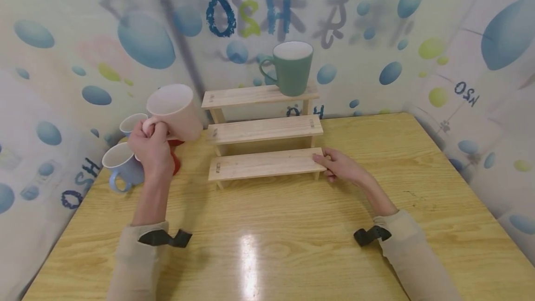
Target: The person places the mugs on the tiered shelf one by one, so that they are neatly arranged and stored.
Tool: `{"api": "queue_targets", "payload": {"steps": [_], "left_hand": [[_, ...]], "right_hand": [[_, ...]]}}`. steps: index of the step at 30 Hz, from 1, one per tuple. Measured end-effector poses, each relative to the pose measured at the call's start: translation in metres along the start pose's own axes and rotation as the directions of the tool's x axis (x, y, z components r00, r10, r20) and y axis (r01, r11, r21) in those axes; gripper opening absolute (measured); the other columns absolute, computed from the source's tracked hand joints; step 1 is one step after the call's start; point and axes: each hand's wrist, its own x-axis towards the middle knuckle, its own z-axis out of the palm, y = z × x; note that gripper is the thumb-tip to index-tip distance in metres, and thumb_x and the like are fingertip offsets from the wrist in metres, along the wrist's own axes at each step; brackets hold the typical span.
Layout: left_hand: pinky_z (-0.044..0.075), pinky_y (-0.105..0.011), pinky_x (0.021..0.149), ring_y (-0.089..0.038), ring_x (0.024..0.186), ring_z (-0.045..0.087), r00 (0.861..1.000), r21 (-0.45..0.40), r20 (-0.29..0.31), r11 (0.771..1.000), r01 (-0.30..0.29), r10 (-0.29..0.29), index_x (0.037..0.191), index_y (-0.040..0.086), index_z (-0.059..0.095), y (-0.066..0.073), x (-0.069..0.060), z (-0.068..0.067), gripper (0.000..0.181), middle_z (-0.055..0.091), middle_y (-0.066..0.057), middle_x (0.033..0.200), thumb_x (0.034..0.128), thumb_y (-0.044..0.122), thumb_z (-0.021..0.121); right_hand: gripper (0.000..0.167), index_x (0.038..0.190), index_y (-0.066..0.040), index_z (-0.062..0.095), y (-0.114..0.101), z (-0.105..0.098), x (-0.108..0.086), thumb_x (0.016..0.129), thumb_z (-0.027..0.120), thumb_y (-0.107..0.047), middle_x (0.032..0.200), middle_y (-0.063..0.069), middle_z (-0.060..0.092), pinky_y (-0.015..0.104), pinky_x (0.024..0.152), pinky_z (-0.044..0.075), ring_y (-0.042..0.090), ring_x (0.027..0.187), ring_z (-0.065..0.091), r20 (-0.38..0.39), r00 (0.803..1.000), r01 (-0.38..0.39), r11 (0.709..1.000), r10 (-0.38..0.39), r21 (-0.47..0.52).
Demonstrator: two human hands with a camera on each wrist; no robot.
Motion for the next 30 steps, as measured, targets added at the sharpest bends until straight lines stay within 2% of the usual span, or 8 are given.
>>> {"api": "queue_targets", "payload": {"steps": [9, 14, 20, 24, 30], "left_hand": [[0.023, -0.022, 0.046, -0.011, 0.051, 0.030, 0.995, -0.088, 0.084, 0.995, -0.045, 0.052, 0.067, 0.013, 0.036, 0.010, 0.006, 0.018, 0.031, 0.028, 0.001, 0.063, 0.0848, -0.008, 0.050], [0.023, -0.022, 0.056, -0.012, 0.062, 0.031, 0.990, -0.094, 0.117, 0.993, -0.069, 0.079, 0.067, 0.013, 0.037, 0.012, 0.011, 0.031, 0.031, 0.030, 0.001, 0.064, 0.0848, -0.008, 0.051], [0.030, -0.024, 0.062, -0.015, 0.066, 0.035, 0.983, -0.059, 0.184, 0.998, -0.019, 0.030, 0.070, 0.011, 0.042, 0.012, 0.017, 0.045, 0.027, 0.035, -0.003, 0.066, 0.0893, -0.002, 0.055], [0.032, -0.024, 0.062, -0.014, 0.067, 0.038, 0.974, -0.069, 0.225, 0.997, 0.018, -0.002, 0.070, 0.011, 0.044, 0.008, 0.022, 0.054, 0.026, 0.037, -0.003, 0.067, 0.0896, -0.002, 0.056], [0.030, -0.026, 0.060, -0.015, 0.069, 0.037, 0.962, -0.070, 0.274, 0.997, 0.038, -0.017, 0.069, 0.012, 0.042, 0.004, 0.028, 0.067, 0.027, 0.035, -0.003, 0.066, 0.0887, -0.002, 0.055]], "right_hand": [[0.037, 0.094, -0.002, 0.032, -0.001, 0.000, 0.001, 0.109, 0.043, -0.034, 0.065, 0.002, 0.032, 0.029, 0.057, 0.038, 0.014, 0.058, 0.036, 0.002, 1.000, 0.006, 1.000, -0.006, -0.010], [0.037, 0.093, -0.002, 0.031, -0.001, -0.001, 0.001, 0.109, 0.043, -0.034, 0.065, 0.002, 0.031, 0.029, 0.057, 0.038, 0.014, 0.058, 0.036, 0.000, 1.000, -0.001, 1.000, 0.001, -0.014], [0.038, 0.093, -0.003, 0.030, -0.001, -0.001, 0.001, 0.109, 0.043, -0.034, 0.065, 0.001, 0.030, 0.029, 0.057, 0.038, 0.014, 0.058, 0.035, 0.002, 1.000, -0.008, 1.000, 0.008, -0.009], [0.037, 0.092, -0.003, 0.030, -0.001, -0.001, 0.001, 0.109, 0.043, -0.034, 0.065, 0.001, 0.029, 0.029, 0.057, 0.037, 0.014, 0.057, 0.034, 0.007, 1.000, -0.007, 1.000, 0.007, -0.003], [0.037, 0.092, -0.003, 0.030, -0.003, -0.001, 0.000, 0.109, 0.042, -0.033, 0.065, 0.001, 0.029, 0.028, 0.057, 0.037, 0.013, 0.057, 0.033, 0.009, 1.000, -0.007, 1.000, 0.007, -0.002]]}}
